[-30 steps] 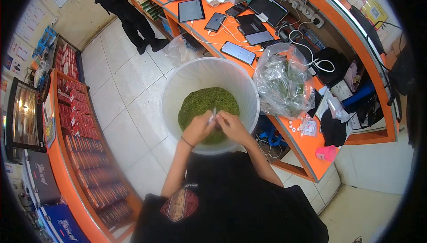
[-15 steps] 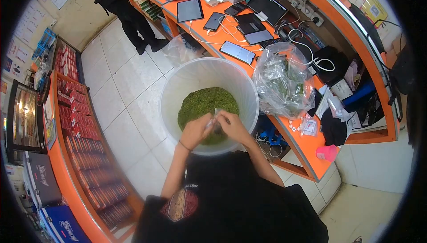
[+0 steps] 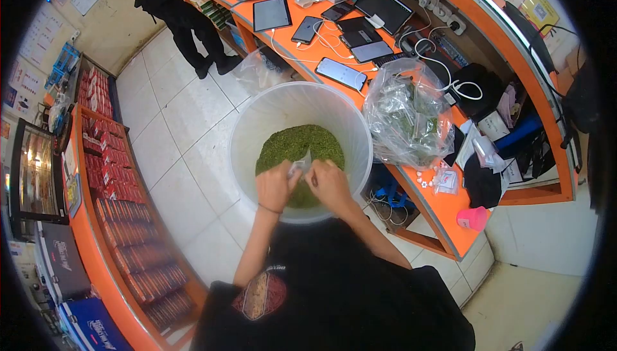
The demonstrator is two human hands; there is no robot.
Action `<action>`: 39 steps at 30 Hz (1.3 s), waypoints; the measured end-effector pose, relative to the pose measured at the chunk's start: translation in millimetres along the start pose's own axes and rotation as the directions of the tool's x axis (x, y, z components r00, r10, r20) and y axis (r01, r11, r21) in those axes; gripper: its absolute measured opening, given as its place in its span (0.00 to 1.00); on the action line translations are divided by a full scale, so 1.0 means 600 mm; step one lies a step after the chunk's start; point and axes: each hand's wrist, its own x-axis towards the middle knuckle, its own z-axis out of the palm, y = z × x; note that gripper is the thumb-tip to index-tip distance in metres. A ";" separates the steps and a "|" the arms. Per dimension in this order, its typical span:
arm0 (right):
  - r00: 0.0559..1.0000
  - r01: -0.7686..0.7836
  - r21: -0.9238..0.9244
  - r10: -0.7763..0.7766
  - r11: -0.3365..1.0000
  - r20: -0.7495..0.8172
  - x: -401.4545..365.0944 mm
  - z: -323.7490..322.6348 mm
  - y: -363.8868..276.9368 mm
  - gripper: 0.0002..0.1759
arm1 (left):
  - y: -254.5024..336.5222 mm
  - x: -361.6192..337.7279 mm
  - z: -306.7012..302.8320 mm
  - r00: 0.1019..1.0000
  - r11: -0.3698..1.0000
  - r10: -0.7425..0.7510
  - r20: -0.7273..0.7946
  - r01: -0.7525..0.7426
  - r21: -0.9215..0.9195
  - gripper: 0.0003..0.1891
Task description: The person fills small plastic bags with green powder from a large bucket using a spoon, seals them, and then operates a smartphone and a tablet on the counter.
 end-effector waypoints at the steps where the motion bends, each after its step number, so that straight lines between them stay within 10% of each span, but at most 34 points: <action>1: 1.000 -0.030 0.033 0.030 0.999 0.009 -0.001 0.005 -0.005 0.10 | 0.005 0.000 0.000 0.995 0.999 -0.024 -0.096 0.021 -0.032 0.11; 11: 1.000 -0.021 0.501 0.026 0.865 -0.002 0.018 -0.019 -0.035 0.14 | 0.039 0.010 -0.025 0.954 0.884 -0.298 -0.027 0.265 -0.385 0.09; 13: 0.997 -0.027 0.508 0.061 0.861 -0.050 0.023 -0.024 -0.023 0.15 | 0.026 0.015 -0.022 0.909 0.894 -0.324 -0.262 0.203 -0.400 0.11; 17: 0.995 -0.064 0.599 0.101 0.798 -0.028 0.027 -0.032 -0.025 0.16 | 0.022 0.023 -0.034 0.956 0.911 0.189 -0.223 -0.255 -0.323 0.25; 21: 0.986 -0.164 0.725 0.140 0.669 0.093 0.028 -0.029 -0.012 0.17 | 0.038 0.019 -0.063 0.994 0.876 0.106 -0.030 -0.108 -0.471 0.29; 27: 0.983 -0.181 0.743 0.096 0.644 0.156 0.034 -0.030 -0.016 0.17 | 0.021 0.013 -0.053 0.968 0.906 0.173 -0.182 -0.229 -0.357 0.33; 31: 0.978 -0.177 0.832 0.001 0.525 0.208 0.060 -0.040 -0.004 0.09 | -0.004 0.008 -0.056 0.957 0.934 0.092 -0.276 -0.179 -0.310 0.34; 32: 0.957 -0.236 0.851 -0.040 0.469 0.288 0.072 -0.038 0.005 0.10 | -0.003 0.005 -0.062 0.948 0.864 -0.130 -0.290 -0.035 -0.502 0.33; 33: 0.954 -0.242 0.851 -0.045 0.467 0.296 0.088 -0.025 0.011 0.10 | -0.004 0.003 -0.066 0.903 0.732 -0.344 -0.258 0.086 -0.675 0.33; 39: 0.965 -0.186 0.457 0.075 0.870 0.251 0.165 0.125 0.005 0.14 | -0.055 -0.008 -0.061 0.852 0.680 -0.386 -0.353 0.005 -0.733 0.33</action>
